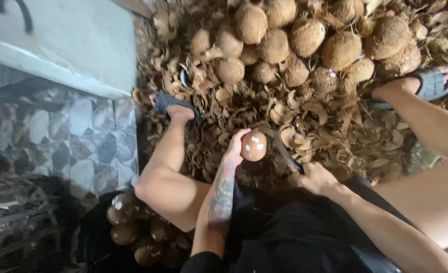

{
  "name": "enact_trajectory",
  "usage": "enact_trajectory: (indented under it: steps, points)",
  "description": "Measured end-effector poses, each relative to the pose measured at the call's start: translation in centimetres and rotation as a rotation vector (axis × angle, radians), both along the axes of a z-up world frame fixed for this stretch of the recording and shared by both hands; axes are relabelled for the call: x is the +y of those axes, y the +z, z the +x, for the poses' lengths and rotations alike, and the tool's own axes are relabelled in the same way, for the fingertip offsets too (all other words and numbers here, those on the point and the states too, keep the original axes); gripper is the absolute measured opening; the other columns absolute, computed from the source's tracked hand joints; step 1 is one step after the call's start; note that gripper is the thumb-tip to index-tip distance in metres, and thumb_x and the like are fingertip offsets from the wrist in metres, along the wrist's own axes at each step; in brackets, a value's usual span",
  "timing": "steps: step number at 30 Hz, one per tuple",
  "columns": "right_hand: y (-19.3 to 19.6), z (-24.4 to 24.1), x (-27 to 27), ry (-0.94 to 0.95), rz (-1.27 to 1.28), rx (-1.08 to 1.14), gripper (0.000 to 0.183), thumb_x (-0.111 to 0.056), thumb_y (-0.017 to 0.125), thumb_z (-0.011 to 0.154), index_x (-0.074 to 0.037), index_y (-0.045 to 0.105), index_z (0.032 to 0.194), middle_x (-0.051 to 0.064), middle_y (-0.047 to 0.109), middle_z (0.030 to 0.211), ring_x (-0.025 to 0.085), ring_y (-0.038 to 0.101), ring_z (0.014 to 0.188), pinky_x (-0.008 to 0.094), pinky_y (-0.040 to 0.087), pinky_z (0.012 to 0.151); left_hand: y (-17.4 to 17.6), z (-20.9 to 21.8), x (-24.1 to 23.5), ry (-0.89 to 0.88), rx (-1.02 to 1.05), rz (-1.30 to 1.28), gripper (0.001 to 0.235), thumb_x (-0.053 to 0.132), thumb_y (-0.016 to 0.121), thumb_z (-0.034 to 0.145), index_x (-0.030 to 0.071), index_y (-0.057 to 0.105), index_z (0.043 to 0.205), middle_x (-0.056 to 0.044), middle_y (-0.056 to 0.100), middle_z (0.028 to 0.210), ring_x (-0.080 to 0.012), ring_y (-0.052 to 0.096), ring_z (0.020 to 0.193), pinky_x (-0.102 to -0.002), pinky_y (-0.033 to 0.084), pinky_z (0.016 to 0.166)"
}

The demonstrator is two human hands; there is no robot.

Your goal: The person sits on the floor and uses a large knife to peel the husk off coconuts. They hold the coconut in their left hand and strike it with the knife in their right hand to remove the fibrous outer layer. After peeling, the person places the coconut into a black bag.

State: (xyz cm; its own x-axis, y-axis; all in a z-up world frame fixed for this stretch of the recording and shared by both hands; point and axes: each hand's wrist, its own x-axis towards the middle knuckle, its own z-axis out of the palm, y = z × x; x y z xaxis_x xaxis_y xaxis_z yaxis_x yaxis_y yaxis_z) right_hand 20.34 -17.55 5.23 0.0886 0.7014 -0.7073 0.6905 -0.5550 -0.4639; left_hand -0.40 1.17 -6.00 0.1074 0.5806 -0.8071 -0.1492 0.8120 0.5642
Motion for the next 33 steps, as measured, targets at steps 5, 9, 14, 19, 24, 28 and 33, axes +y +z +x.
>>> enact_trajectory:
  steps: [5, 9, 14, 19, 24, 28, 33]
  points:
    - [-2.7, 0.6, -1.1, 0.225, 0.84, 0.091, 0.072, -0.034, 0.069, 0.057, -0.001, 0.069, 0.121, 0.026, 0.072, 0.065, 0.044, 0.076, 0.061, 0.058, 0.058, 0.056, 1.3, -0.1, 0.3, 0.058, -0.23, -0.064, 0.035, 0.033, 0.089, 0.081, 0.003, 0.077, 0.094, -0.021, 0.077, 0.098, -0.0362, 0.075, 0.082, -0.043, 0.062, 0.072]
    - [-5.0, 0.6, 0.6, 0.406, 1.047, 0.07, 0.076, -0.036, 0.068, 0.05, 0.002, 0.068, 0.116, 0.028, 0.071, 0.077, 0.048, 0.076, 0.075, 0.056, 0.06, 0.069, -0.6, -0.9, 0.8, 0.127, -0.326, -0.095, 0.034, 0.035, 0.089, 0.083, 0.005, 0.079, 0.095, -0.022, 0.078, 0.109, -0.0391, 0.074, 0.087, -0.052, 0.062, 0.081]
    - [-10.8, 1.6, 0.7, -0.426, 0.0, 0.238, 0.037, -0.038, 0.071, 0.069, -0.004, 0.076, 0.084, 0.019, 0.074, 0.062, 0.033, 0.076, 0.053, 0.049, 0.063, 0.052, 4.0, 0.1, -0.1, 0.048, -0.787, -0.077, 0.054, 0.049, 0.067, 0.096, 0.002, 0.076, 0.122, -0.03, 0.071, 0.128, -0.0492, 0.071, 0.107, -0.073, 0.056, 0.089]
    - [-10.6, 2.0, 3.8, -0.17, 0.055, -0.099, 0.056, -0.044, 0.075, 0.077, -0.002, 0.073, 0.114, 0.03, 0.078, 0.106, 0.047, 0.075, 0.105, 0.064, 0.054, 0.085, 3.7, 0.8, -0.9, 0.132, -0.605, -0.046, 0.06, 0.049, 0.073, 0.089, 0.007, 0.071, 0.132, -0.026, 0.067, 0.139, -0.0482, 0.066, 0.122, -0.071, 0.051, 0.099]
    - [-11.2, 2.6, 6.0, -0.083, 0.228, -0.187, 0.053, -0.032, 0.074, 0.082, -0.005, 0.065, 0.127, 0.027, 0.073, 0.119, 0.046, 0.073, 0.113, 0.059, 0.061, 0.092, 1.2, 0.2, -2.1, 0.252, -0.298, -0.166, 0.074, 0.046, 0.095, 0.072, 0.015, 0.068, 0.133, -0.019, 0.069, 0.137, -0.0435, 0.064, 0.127, -0.068, 0.049, 0.107]
    - [-14.3, 3.4, 5.4, 0.018, 0.336, -0.309, 0.062, -0.04, 0.072, 0.091, -0.003, 0.059, 0.139, 0.024, 0.062, 0.133, 0.047, 0.067, 0.121, 0.058, 0.061, 0.096, 0.4, 0.6, -1.8, 0.26, -0.308, -0.193, 0.08, 0.049, 0.096, 0.073, 0.014, 0.064, 0.138, -0.02, 0.067, 0.139, -0.044, 0.064, 0.127, -0.069, 0.052, 0.103]
    - [-17.2, 5.2, 4.8, 0.244, 0.401, -0.481, 0.055, -0.037, 0.065, 0.087, -0.004, 0.062, 0.13, 0.018, 0.063, 0.128, 0.037, 0.065, 0.119, 0.049, 0.048, 0.106, 0.4, 0.9, -1.6, 0.302, -0.271, -0.153, 0.091, 0.051, 0.097, 0.071, 0.012, 0.059, 0.144, -0.02, 0.06, 0.147, -0.0436, 0.058, 0.135, -0.069, 0.049, 0.107]
